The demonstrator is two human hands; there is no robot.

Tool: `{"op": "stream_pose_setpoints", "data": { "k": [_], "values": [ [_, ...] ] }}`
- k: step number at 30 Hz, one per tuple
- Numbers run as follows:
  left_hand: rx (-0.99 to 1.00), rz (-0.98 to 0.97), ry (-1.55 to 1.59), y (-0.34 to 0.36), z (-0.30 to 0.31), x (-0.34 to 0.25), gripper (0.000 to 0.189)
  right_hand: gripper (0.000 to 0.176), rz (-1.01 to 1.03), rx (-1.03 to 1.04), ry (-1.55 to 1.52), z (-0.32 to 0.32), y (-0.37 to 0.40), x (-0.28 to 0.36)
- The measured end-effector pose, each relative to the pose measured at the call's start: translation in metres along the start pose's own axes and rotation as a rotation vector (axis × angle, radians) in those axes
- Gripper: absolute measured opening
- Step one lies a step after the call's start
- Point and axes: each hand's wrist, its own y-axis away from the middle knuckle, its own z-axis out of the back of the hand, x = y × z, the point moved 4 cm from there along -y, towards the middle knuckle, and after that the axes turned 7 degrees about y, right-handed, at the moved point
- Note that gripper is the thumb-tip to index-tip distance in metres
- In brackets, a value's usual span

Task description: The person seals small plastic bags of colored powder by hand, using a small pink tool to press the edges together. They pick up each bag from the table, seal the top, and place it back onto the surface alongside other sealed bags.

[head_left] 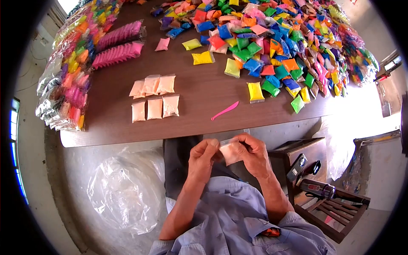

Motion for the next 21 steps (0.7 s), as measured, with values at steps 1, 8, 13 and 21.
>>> {"op": "stream_pose_setpoints", "data": {
  "k": [1,8,13,21],
  "values": [
    [0.007,0.003,0.018,0.000,0.000,0.001,0.024,0.014,0.017,0.000,0.008,0.001,0.000,-0.001],
    [0.036,0.003,-0.167,-0.003,-0.013,-0.006,0.027,0.016,0.008,-0.025,-0.042,0.008,-0.001,-0.001],
    [0.038,-0.083,-0.424,-0.005,-0.019,-0.007,0.034,0.014,0.001,-0.076,0.104,0.017,-0.001,-0.004],
    [0.111,-0.094,-0.417,0.003,-0.033,0.001,0.033,0.016,0.014,-0.217,-0.063,0.011,-0.004,-0.007]
  ]
}}
